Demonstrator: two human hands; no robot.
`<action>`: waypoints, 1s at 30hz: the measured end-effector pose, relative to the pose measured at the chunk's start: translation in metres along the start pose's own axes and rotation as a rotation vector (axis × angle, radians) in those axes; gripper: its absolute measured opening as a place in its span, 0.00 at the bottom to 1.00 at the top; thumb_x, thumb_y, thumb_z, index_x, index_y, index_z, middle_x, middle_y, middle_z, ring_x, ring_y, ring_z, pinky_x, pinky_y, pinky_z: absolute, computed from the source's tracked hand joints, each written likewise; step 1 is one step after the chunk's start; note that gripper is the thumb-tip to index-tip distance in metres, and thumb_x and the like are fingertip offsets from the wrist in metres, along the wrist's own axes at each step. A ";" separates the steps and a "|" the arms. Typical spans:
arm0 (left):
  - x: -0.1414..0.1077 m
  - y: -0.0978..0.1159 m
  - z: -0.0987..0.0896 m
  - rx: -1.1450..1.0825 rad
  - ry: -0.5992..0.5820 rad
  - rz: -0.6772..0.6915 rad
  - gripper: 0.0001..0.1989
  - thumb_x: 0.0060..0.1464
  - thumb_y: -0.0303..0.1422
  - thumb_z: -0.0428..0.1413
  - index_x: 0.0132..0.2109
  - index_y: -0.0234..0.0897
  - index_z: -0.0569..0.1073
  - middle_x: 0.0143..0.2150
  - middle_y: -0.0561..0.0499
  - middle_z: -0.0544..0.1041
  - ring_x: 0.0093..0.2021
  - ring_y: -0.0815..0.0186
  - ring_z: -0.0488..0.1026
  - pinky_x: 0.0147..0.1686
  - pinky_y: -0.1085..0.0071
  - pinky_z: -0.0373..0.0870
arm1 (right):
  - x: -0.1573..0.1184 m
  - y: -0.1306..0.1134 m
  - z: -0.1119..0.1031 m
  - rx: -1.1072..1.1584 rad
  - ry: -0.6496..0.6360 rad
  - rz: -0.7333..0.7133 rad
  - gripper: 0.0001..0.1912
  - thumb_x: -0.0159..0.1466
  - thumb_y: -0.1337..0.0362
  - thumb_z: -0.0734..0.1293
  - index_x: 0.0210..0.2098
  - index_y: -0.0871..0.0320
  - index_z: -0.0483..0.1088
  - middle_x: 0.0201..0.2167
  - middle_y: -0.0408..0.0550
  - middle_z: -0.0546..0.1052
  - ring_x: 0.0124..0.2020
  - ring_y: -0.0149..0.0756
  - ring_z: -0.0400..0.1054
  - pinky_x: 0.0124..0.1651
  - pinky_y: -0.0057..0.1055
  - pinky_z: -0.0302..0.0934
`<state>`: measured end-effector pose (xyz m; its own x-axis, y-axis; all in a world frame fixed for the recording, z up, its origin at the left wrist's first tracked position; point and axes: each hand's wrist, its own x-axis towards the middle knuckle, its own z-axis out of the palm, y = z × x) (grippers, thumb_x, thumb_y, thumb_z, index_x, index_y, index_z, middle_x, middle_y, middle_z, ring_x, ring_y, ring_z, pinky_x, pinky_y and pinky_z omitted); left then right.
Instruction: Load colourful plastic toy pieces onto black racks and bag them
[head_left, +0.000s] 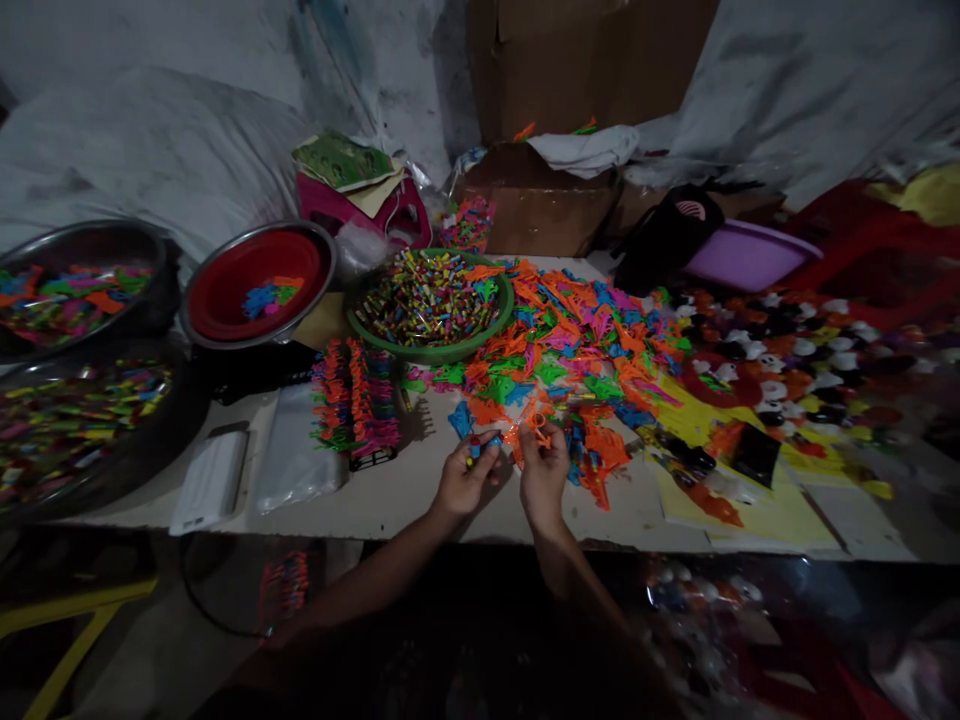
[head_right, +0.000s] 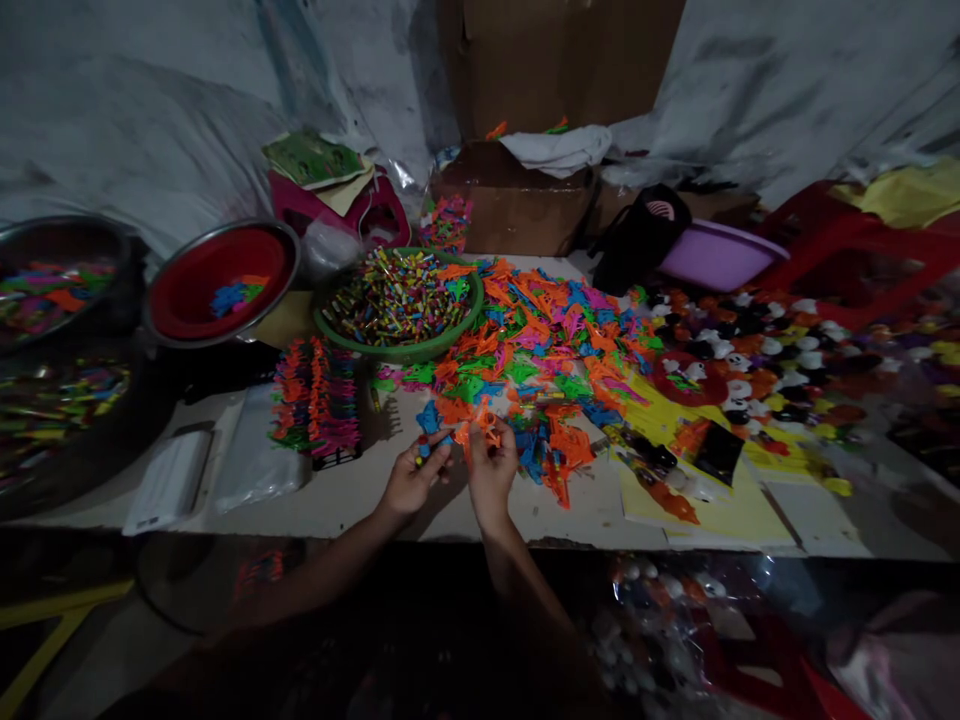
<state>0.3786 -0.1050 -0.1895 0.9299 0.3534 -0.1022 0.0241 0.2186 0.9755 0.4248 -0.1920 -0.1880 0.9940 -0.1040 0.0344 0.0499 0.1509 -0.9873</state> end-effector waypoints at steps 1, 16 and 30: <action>-0.002 -0.002 0.001 0.032 0.008 0.040 0.22 0.47 0.43 0.56 0.45 0.33 0.72 0.28 0.52 0.69 0.22 0.75 0.64 0.20 0.77 0.65 | -0.004 0.001 0.002 -0.014 0.030 -0.024 0.16 0.54 0.55 0.65 0.37 0.58 0.62 0.29 0.43 0.70 0.25 0.28 0.63 0.27 0.26 0.59; 0.015 -0.030 -0.029 0.080 0.066 -0.134 0.24 0.42 0.46 0.57 0.42 0.33 0.70 0.30 0.49 0.73 0.23 0.72 0.67 0.19 0.77 0.62 | 0.078 0.013 -0.046 -0.879 0.249 -0.373 0.20 0.60 0.57 0.58 0.45 0.65 0.65 0.44 0.60 0.68 0.46 0.45 0.60 0.47 0.45 0.53; 0.031 -0.017 -0.054 -0.083 0.177 -0.125 0.25 0.38 0.47 0.59 0.41 0.35 0.70 0.38 0.47 0.72 0.36 0.65 0.71 0.25 0.74 0.70 | 0.053 0.027 -0.014 -0.828 -0.661 -0.284 0.12 0.58 0.55 0.62 0.33 0.56 0.70 0.29 0.48 0.74 0.32 0.36 0.66 0.38 0.32 0.59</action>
<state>0.3875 -0.0489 -0.2196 0.8424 0.4713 -0.2613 0.0980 0.3427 0.9343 0.4779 -0.2073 -0.2152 0.8251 0.5543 0.1093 0.4502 -0.5281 -0.7200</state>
